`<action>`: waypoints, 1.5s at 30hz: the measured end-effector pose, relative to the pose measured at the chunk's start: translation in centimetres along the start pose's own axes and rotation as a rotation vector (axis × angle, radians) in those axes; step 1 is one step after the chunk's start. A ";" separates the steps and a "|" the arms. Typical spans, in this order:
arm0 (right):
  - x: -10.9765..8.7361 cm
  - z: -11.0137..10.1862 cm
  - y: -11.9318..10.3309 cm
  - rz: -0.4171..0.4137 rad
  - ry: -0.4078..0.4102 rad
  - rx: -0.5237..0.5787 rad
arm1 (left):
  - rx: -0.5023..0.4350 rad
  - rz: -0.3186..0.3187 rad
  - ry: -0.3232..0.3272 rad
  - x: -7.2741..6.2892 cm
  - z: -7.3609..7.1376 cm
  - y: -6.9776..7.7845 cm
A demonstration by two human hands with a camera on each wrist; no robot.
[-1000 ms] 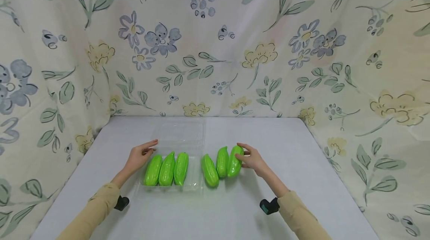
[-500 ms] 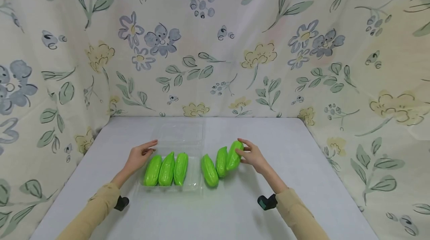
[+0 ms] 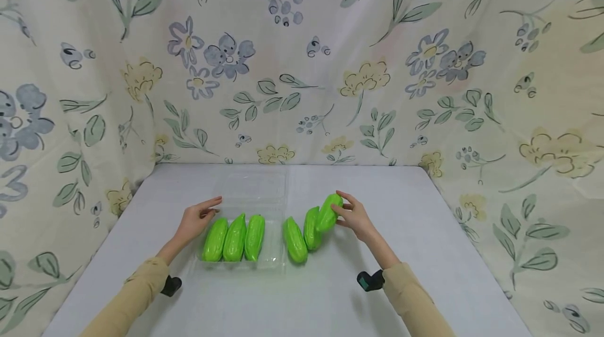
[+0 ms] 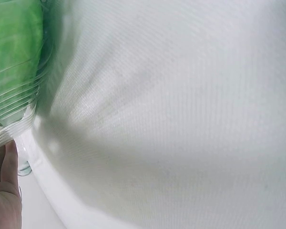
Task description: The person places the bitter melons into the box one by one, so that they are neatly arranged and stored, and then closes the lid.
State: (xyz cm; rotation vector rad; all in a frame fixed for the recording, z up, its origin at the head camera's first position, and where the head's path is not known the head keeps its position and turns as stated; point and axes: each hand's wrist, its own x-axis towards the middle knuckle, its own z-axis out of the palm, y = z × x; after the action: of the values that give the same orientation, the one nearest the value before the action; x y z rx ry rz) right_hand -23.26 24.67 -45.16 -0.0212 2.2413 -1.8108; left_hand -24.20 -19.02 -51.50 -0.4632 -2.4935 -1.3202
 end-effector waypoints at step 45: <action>2.9 5.4 -1.6 -0.027 -0.031 0.146 | 0.016 -0.008 -0.005 0.2 0.1 -0.1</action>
State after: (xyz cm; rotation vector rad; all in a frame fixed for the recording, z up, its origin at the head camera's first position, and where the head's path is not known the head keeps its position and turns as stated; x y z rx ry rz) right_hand -25.13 18.65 -45.19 -0.0513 2.0924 -1.9698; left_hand -24.40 -18.97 -51.56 -0.4541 -2.5107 -1.3031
